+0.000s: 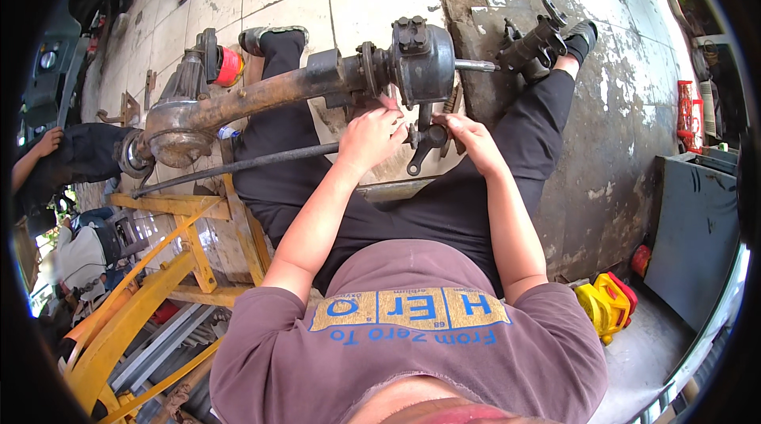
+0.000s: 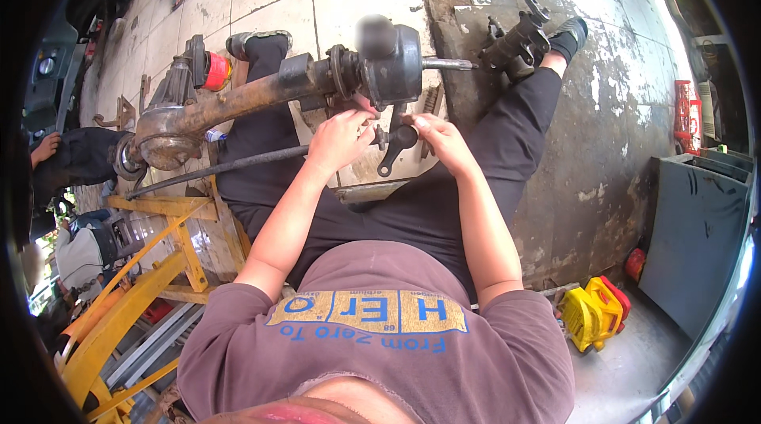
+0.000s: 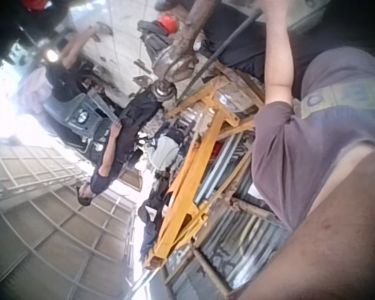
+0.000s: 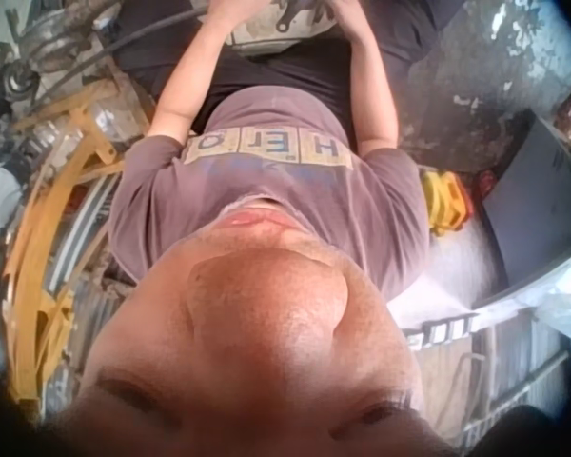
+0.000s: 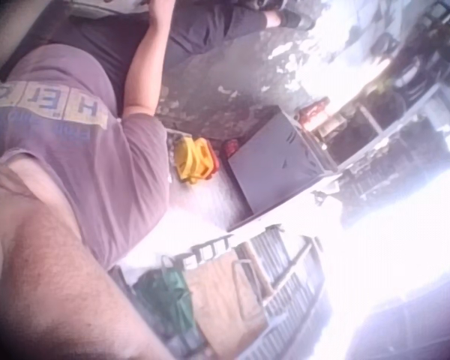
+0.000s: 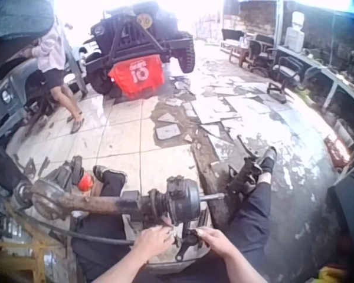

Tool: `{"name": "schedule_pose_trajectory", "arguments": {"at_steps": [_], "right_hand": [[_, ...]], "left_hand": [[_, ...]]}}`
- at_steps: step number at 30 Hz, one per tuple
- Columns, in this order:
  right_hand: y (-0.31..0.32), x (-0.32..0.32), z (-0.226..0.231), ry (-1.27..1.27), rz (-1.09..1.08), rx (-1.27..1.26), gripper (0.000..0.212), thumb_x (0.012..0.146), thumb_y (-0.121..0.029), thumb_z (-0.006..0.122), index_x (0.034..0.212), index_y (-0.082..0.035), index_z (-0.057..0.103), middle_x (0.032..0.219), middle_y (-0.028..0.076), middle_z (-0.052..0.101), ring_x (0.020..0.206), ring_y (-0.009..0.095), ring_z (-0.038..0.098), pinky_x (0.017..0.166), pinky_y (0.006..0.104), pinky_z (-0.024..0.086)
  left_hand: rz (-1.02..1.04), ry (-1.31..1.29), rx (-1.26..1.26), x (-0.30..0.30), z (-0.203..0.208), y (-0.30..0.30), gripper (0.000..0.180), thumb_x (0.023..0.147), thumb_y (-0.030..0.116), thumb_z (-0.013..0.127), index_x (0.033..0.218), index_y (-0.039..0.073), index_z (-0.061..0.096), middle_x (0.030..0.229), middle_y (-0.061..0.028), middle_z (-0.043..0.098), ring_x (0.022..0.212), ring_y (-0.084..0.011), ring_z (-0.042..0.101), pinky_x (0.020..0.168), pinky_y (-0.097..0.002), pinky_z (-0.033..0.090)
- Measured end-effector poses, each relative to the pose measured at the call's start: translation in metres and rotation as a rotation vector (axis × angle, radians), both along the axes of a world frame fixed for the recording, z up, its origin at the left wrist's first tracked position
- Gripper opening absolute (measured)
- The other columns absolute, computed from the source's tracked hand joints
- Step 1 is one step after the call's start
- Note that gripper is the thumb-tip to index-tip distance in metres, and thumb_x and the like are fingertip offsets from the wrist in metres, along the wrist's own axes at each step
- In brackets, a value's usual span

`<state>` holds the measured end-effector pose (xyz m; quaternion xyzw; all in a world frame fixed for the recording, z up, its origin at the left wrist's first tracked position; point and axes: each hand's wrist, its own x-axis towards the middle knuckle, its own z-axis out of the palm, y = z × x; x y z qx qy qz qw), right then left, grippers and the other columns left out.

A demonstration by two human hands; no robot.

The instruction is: The person sits on the floor and uses a small abrasive block to scrub and clean a vehicle axle assembly. They repeatedly rub the surface of the differential housing and axle tube, focusing on removing grime from specific areas.

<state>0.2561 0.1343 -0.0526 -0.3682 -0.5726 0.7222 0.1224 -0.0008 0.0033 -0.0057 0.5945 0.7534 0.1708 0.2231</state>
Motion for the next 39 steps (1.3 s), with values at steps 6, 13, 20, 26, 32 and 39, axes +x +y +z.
{"name": "schedule_pose_trajectory", "arguments": {"at_steps": [6,13,20,26,32,39], "right_hand": [[-0.001,-0.003,0.011,0.132,-0.056,-0.021,0.051,0.118,-0.042,0.065,0.142,0.002,0.078,0.12,0.003,0.073,0.11,0.015,0.064,0.101,0.0325,0.052],[0.0,-0.004,0.003,0.067,-0.019,-0.016,0.051,0.118,-0.042,0.066,0.138,0.003,0.079,0.128,0.007,0.074,0.119,0.019,0.067,0.107,0.0344,0.051],[-0.001,-0.005,0.005,0.12,-0.036,0.04,0.05,0.118,-0.041,0.064,0.139,0.002,0.08,0.128,0.003,0.074,0.11,0.017,0.065,0.101,0.0322,0.051],[-0.001,-0.007,-0.009,-0.002,0.006,0.216,0.051,0.117,-0.043,0.067,0.137,0.001,0.08,0.131,0.005,0.074,0.109,0.018,0.066,0.1,0.0336,0.052],[0.001,-0.006,-0.006,-0.116,0.046,0.159,0.047,0.116,-0.041,0.068,0.138,0.0,0.081,0.134,0.004,0.074,0.114,0.015,0.066,0.1,0.0301,0.051],[-0.007,-0.001,-0.001,-0.057,0.033,0.138,0.049,0.116,-0.04,0.069,0.141,0.0,0.08,0.135,0.006,0.074,0.122,0.019,0.066,0.11,0.0351,0.049]], "left_hand": [[0.011,-0.005,-0.016,0.0,0.001,-0.001,0.035,0.105,0.038,0.071,0.121,0.009,0.081,0.115,-0.0148,0.083,0.105,-0.0362,0.081,0.094,-0.0505,0.065],[0.003,0.002,-0.015,-0.003,0.0,-0.001,0.035,0.105,0.038,0.071,0.12,0.009,0.081,0.114,-0.0149,0.083,0.105,-0.0362,0.081,0.093,-0.0502,0.065],[0.01,-0.02,-0.081,0.0,0.007,0.001,0.032,0.104,0.033,0.071,0.124,0.009,0.08,0.114,-0.0131,0.081,0.107,-0.0354,0.079,0.095,-0.0488,0.064],[0.01,-0.023,-0.054,-0.001,0.004,0.002,0.032,0.104,0.032,0.071,0.125,0.01,0.08,0.114,-0.0125,0.081,0.107,-0.035,0.08,0.095,-0.0485,0.064],[0.002,-0.038,-0.026,0.0,0.007,0.001,0.032,0.104,0.033,0.071,0.126,0.01,0.08,0.115,-0.0129,0.081,0.108,-0.0355,0.079,0.096,-0.049,0.064],[0.001,-0.028,-0.059,0.005,0.009,-0.006,0.033,0.105,0.034,0.07,0.127,0.011,0.08,0.116,-0.0129,0.082,0.109,-0.0356,0.079,0.096,-0.049,0.064]]}}
